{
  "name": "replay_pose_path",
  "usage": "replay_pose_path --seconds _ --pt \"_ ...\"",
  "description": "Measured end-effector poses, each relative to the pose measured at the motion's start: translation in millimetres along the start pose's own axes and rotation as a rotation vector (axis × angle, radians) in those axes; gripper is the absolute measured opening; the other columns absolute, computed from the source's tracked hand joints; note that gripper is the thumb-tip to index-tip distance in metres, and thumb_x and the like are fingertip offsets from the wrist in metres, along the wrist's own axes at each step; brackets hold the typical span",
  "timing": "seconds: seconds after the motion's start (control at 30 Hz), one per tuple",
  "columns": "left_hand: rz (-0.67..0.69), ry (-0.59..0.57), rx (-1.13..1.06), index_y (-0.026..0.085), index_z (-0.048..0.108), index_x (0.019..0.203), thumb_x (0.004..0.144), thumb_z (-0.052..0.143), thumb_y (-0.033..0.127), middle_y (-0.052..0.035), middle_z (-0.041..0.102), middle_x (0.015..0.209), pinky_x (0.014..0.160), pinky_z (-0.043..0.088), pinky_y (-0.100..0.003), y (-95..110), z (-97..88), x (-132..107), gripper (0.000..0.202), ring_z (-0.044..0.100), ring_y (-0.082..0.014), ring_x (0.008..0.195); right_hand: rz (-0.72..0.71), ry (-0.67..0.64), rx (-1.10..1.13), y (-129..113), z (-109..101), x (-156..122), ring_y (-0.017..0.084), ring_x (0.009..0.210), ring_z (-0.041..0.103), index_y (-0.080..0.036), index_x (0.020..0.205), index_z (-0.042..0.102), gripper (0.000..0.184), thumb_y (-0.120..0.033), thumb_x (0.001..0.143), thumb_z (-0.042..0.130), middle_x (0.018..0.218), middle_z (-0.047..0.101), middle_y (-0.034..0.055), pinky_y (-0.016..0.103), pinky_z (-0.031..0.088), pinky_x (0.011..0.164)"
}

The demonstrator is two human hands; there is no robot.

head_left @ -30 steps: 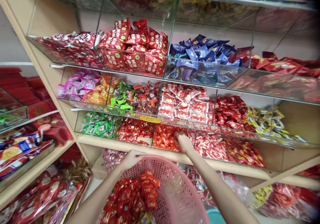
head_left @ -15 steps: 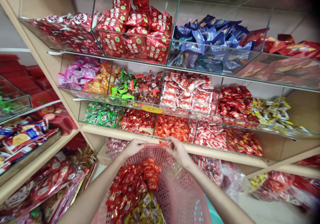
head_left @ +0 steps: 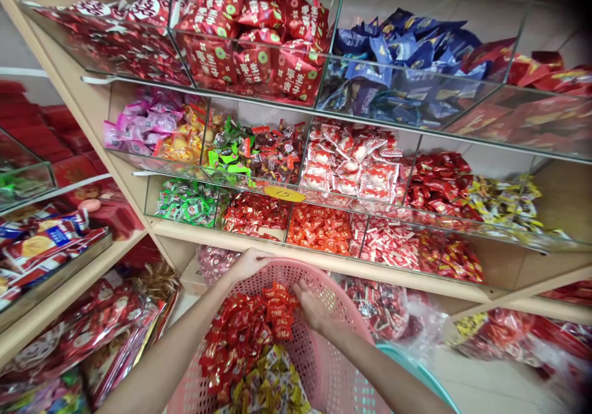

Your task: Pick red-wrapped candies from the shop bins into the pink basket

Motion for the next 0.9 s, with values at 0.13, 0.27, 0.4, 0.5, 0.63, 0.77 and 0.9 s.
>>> replay_pose_path --seconds 0.13,0.27,0.4,0.5,0.63,0.77,0.9 --pt "0.018 0.003 0.011 0.015 0.063 0.103 0.075 0.050 0.030 -0.0041 0.068 0.097 0.082 0.046 -0.030 3 -0.9 0 0.035 0.062 -0.0181 0.087 0.002 -0.062 -0.061 -4 7 0 0.016 0.097 0.048 -0.021 0.106 0.044 0.041 -0.008 0.067 0.049 0.109 0.045 0.0056 0.027 0.038 0.078" --pt "0.018 0.009 -0.002 0.015 0.064 0.102 0.074 0.051 0.031 -0.0040 0.068 0.095 0.082 0.046 -0.030 5 -0.9 -1 0.034 0.062 -0.0180 0.087 0.008 -0.067 -0.050 -3 13 -1 0.016 0.099 0.048 -0.022 0.112 0.039 0.047 -0.010 0.068 0.052 0.111 0.043 0.0060 0.027 0.038 0.079" --pt "0.026 0.011 -0.007 0.015 0.064 0.102 0.075 0.050 0.032 -0.0043 0.067 0.098 0.082 0.046 -0.030 6 -0.1 -2 0.035 0.062 -0.0180 0.087 0.018 -0.020 -0.041 -4 14 -2 0.018 0.101 0.049 -0.022 0.114 0.037 0.051 -0.009 0.067 0.053 0.114 0.043 0.0070 0.027 0.040 0.079" --pt "-0.006 0.012 0.002 0.014 0.064 0.103 0.075 0.049 0.032 -0.0045 0.069 0.092 0.075 0.048 -0.029 4 -0.4 -3 0.036 0.063 -0.0176 0.078 0.023 -0.001 -0.062 -9 11 -1 0.017 0.100 0.052 -0.021 0.115 0.037 0.050 -0.008 0.069 0.050 0.114 0.045 0.0069 0.026 0.041 0.076" --pt "-0.021 0.008 0.017 0.016 0.063 0.104 0.075 0.048 0.030 -0.0034 0.068 0.095 0.073 0.049 -0.028 6 -1.9 -4 0.035 0.064 -0.0168 0.077 0.056 -0.035 -0.196 -15 9 3 0.018 0.092 0.057 -0.022 0.115 0.039 0.048 -0.008 0.070 0.050 0.113 0.049 0.0078 0.026 0.044 0.070" --pt "-0.030 0.017 0.022 0.017 0.063 0.103 0.075 0.048 0.030 -0.0028 0.068 0.095 0.074 0.049 -0.030 7 -3.5 -4 0.035 0.064 -0.0181 0.077 0.081 -0.040 -0.346 -19 4 1 0.021 0.085 0.061 -0.023 0.117 0.039 0.052 -0.013 0.069 0.057 0.112 0.050 0.0089 0.027 0.045 0.064" --pt "-0.028 0.022 0.017 0.018 0.063 0.104 0.074 0.050 0.032 -0.0019 0.070 0.089 0.078 0.048 -0.030 6 -3.5 -4 0.036 0.063 -0.0188 0.082 0.032 -0.002 -0.377 -29 -24 -7 0.022 0.079 0.062 -0.021 0.106 0.047 0.038 -0.027 0.071 0.061 0.104 0.054 0.0085 0.026 0.044 0.058"
Point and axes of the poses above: each hand's wrist, its own x-axis towards the middle knuckle, its own z-axis out of the palm, y = z × x, the point moved 5 cm from there along x, towards the middle knuckle
